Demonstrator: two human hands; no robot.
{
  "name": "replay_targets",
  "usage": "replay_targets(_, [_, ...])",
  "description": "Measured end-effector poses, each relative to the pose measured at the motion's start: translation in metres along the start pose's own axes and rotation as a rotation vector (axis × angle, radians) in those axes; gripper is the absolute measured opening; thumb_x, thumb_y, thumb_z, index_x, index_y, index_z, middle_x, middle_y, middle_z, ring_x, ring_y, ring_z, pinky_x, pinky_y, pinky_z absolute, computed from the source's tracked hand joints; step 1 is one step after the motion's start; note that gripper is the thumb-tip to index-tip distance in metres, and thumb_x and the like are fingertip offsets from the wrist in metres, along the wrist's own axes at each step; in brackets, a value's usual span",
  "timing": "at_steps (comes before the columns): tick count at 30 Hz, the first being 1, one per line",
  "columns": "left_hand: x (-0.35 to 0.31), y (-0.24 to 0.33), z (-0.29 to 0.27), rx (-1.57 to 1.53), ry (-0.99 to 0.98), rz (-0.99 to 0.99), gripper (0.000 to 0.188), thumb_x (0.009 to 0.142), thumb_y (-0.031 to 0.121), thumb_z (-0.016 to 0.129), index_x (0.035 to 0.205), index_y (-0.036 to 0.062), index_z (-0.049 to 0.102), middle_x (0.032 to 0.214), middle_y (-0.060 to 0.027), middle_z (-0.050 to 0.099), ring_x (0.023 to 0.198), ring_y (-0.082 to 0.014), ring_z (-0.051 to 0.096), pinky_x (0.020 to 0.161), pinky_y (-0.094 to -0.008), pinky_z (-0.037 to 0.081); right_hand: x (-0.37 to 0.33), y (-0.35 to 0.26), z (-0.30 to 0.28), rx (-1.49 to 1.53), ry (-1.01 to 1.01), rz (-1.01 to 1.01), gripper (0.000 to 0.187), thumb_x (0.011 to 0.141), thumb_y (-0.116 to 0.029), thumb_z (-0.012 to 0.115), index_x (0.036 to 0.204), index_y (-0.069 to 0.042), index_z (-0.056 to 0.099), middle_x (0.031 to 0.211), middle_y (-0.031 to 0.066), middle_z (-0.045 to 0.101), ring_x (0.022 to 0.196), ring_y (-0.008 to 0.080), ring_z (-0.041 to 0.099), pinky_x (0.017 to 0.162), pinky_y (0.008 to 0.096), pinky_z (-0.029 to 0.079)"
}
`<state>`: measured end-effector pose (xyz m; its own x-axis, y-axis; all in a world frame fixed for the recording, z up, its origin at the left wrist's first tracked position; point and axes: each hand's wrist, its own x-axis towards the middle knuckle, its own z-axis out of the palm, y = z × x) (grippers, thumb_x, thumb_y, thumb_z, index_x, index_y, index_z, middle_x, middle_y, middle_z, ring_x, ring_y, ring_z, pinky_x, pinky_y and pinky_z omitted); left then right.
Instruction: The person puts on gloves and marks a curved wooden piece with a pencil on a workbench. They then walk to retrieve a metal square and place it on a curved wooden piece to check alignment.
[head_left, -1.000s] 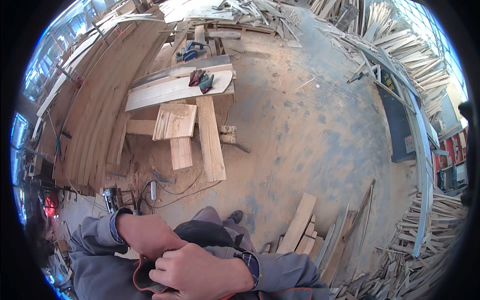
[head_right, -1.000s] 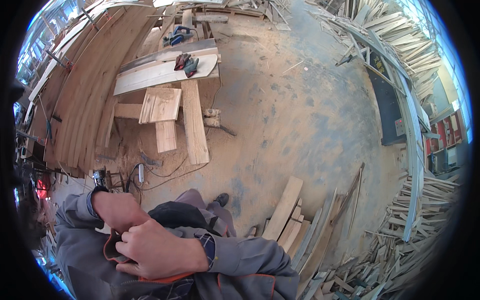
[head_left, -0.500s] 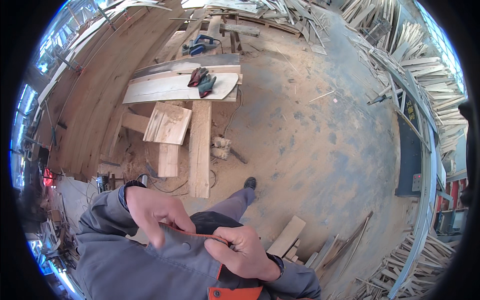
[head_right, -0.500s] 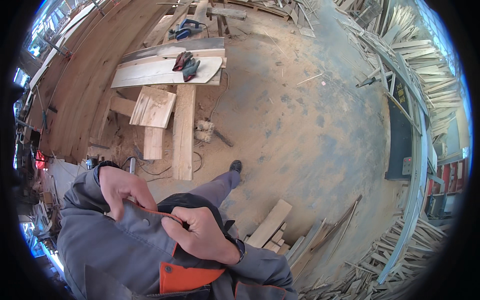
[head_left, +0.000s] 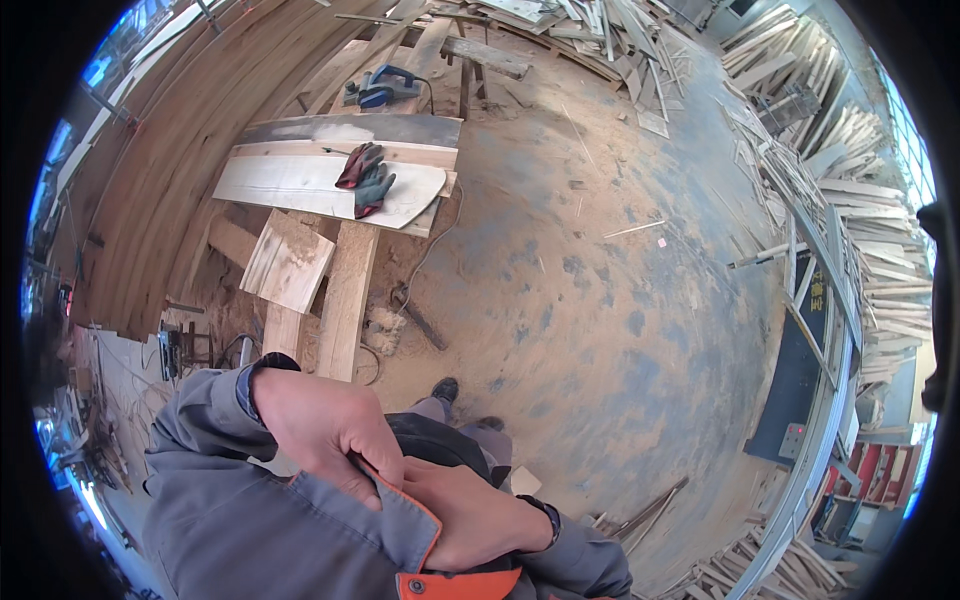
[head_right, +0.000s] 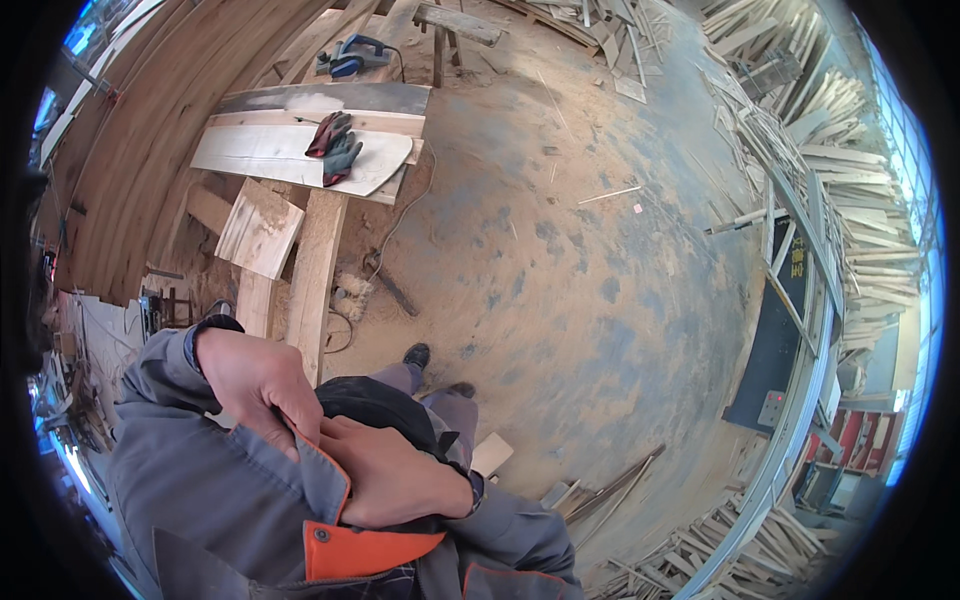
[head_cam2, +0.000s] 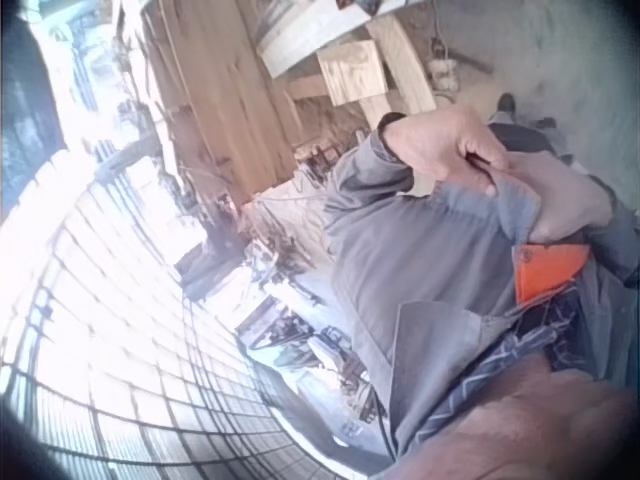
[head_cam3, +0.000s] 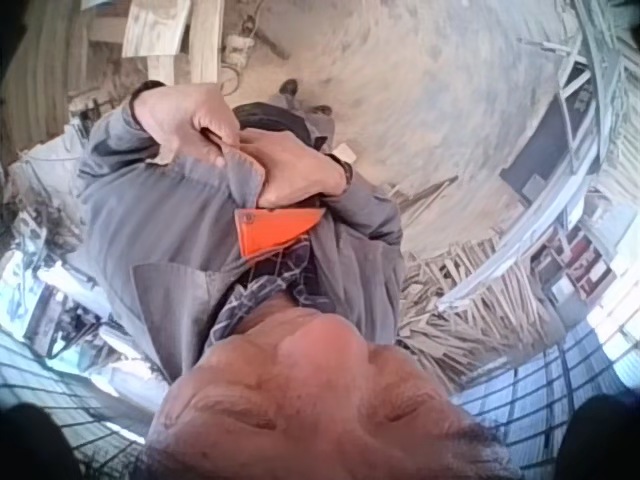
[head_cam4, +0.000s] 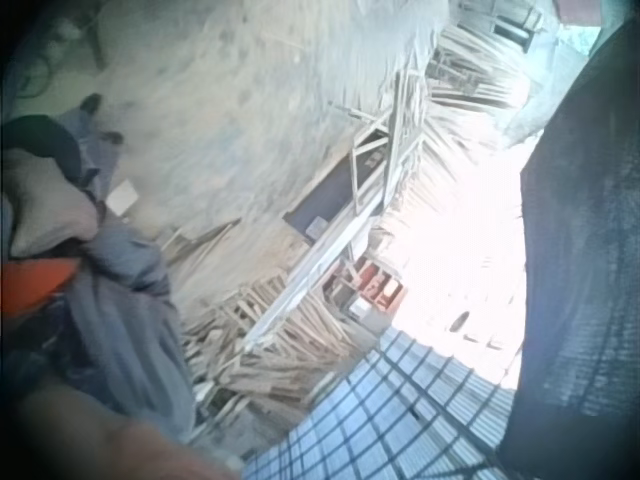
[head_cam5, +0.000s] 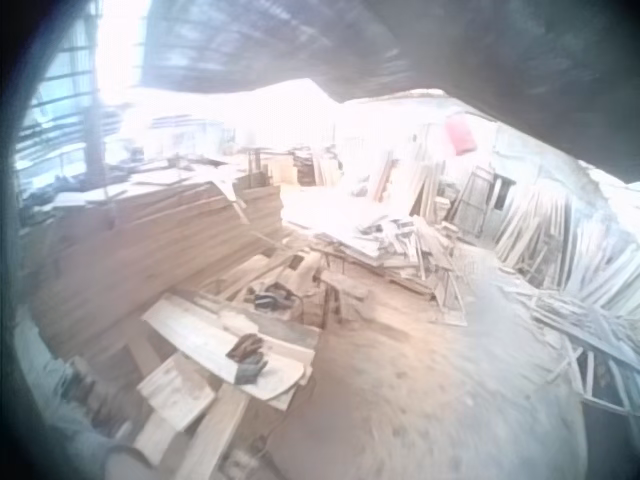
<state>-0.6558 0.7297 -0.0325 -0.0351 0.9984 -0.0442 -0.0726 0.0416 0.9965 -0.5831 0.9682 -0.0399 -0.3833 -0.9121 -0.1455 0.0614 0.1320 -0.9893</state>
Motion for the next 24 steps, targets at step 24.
replay_targets(24, [0.154, 0.051, -0.125, -0.067, 0.896, -0.119, 0.013, 0.093, 0.01, 0.08, 0.097, -0.0011, 0.073, 0.089, -0.0113, 0.073, 0.073, -0.0293, 0.068, 0.061, -0.0362, 0.051, 0.007, -0.022, -0.355, -0.598, -0.541, -0.217, 0.023, 0.084, -0.028, 0.069, 0.085, -0.005, 0.063, 0.085, 0.0131, 0.067, 0.083, 0.035, 0.069, 0.067, 0.0435, 0.052])
